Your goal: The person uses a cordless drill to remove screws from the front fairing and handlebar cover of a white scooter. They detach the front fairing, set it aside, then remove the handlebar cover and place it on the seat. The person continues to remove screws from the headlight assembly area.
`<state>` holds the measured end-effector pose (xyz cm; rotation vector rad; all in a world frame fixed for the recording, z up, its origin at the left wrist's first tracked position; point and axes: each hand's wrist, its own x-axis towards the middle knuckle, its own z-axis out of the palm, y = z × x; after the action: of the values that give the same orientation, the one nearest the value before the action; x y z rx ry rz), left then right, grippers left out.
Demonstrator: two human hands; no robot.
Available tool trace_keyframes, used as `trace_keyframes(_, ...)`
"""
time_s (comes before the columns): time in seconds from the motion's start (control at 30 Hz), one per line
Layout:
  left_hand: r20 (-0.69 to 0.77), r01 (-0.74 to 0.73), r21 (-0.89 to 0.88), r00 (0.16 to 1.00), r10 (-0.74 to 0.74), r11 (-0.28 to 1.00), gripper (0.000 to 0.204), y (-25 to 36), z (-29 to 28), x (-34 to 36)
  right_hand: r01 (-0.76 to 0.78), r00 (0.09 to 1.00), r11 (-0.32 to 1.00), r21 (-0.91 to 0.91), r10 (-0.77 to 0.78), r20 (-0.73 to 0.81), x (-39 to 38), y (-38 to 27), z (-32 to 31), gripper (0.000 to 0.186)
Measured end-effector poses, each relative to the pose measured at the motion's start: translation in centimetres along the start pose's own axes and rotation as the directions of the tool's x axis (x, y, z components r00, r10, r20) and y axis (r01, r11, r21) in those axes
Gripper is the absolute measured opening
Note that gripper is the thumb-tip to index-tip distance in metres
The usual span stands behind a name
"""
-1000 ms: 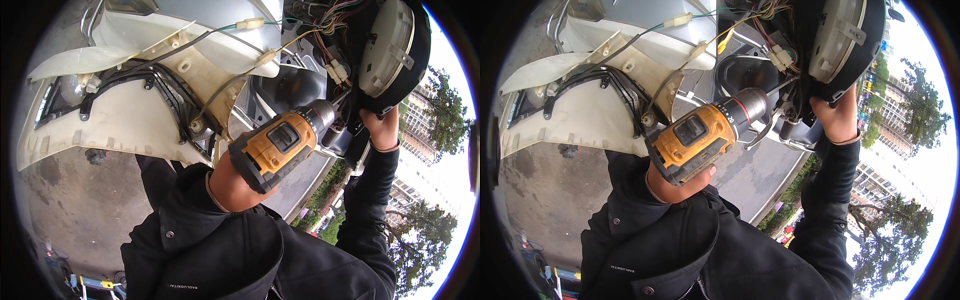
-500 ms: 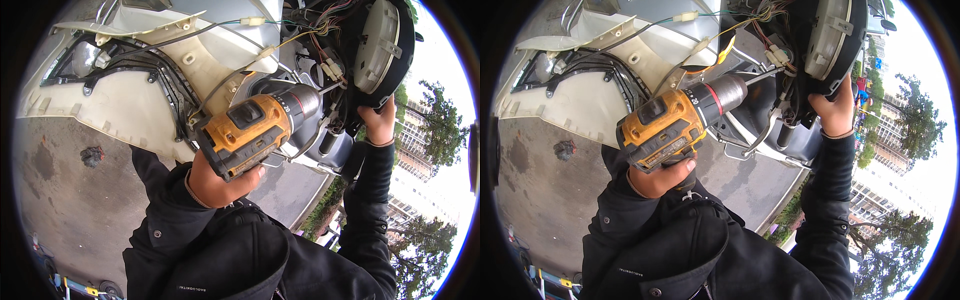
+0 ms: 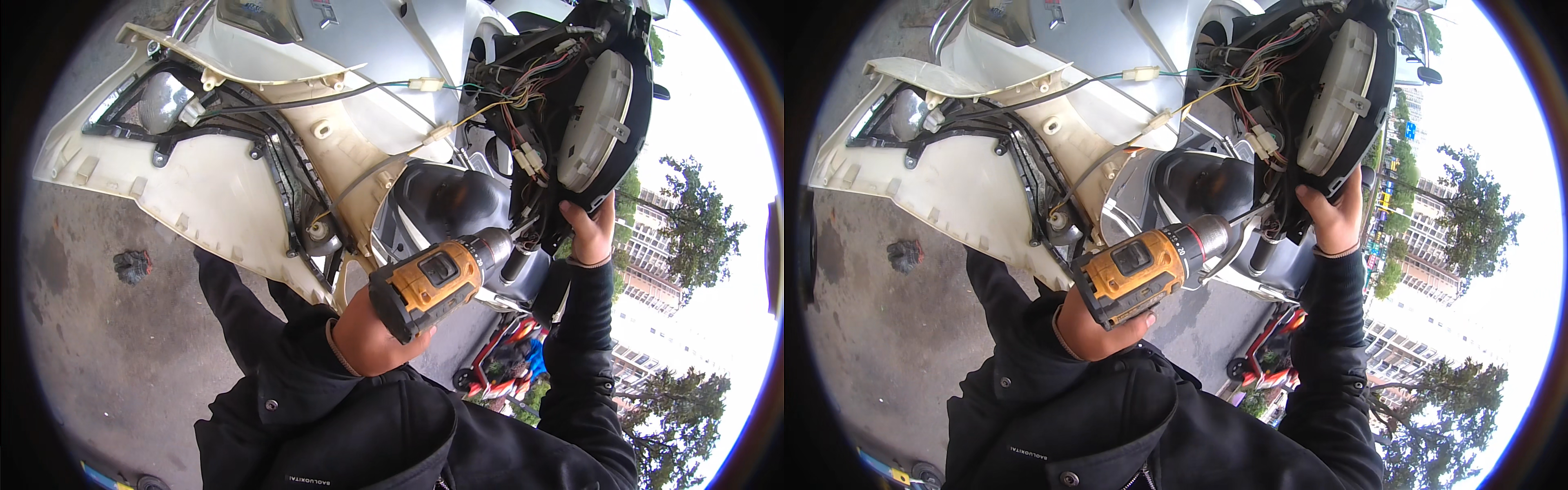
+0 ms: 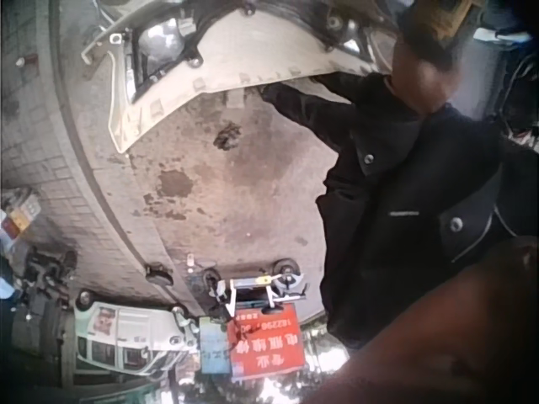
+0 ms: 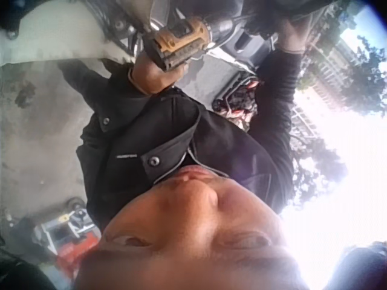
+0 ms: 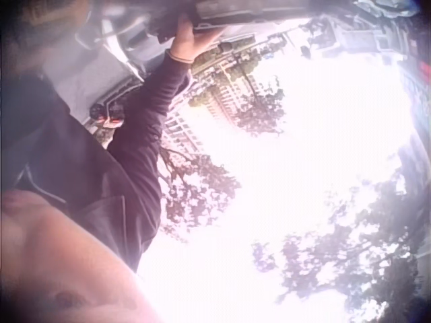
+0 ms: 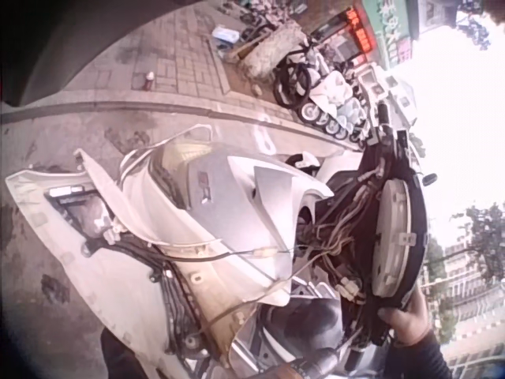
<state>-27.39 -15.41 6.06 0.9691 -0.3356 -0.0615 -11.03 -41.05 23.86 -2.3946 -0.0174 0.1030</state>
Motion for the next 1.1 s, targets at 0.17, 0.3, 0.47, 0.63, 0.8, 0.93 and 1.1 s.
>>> trace_keyframes(0.17,-0.071,0.01,-0.035,0.997,-0.012,0.999,0.038,0.1,0.5,-0.2,0.019,0.999,0.998,-0.056,-0.021,-0.038,0.1,0.0,0.3,0.064)
trace_keyframes(0.3,-0.075,0.08,-0.097,0.993,-0.088,0.992,0.04,-0.2,0.8,-0.4,0.012,0.999,0.999,-0.041,-0.014,-0.032,0.0,0.1,0.0,0.061)
trace_keyframes(0.47,-0.064,0.017,-0.039,0.998,-0.019,0.999,0.046,-0.9,1.4,-1.1,-0.001,1.0,1.0,0.013,0.001,-0.015,-0.1,0.0,-0.2,0.061)
trace_keyframes(0.63,-0.084,0.023,-0.022,0.996,-0.025,0.999,0.046,-1.6,1.4,-1.0,-0.009,1.0,0.999,-0.04,0.008,-0.03,-0.1,0.0,-0.3,0.058)
trace_keyframes(0.8,-0.05,-0.054,0.085,0.997,0.058,0.995,0.045,-1.4,0.6,-0.3,-0.046,0.997,0.997,-0.066,0.041,-0.071,-0.2,0.0,-0.4,0.057)
trace_keyframes(0.93,-0.043,-0.08,0.127,0.995,0.086,0.989,0.044,-1.1,0.1,0.4,-0.026,0.998,0.999,-0.039,0.024,-0.05,-0.4,0.2,-0.5,0.058)
trace_keyframes(1.1,-0.055,-0.103,0.153,0.992,0.112,0.983,0.043,-0.9,-0.2,1.3,-0.063,0.995,0.995,-0.072,0.057,-0.087,-0.6,0.5,-0.9,0.058)
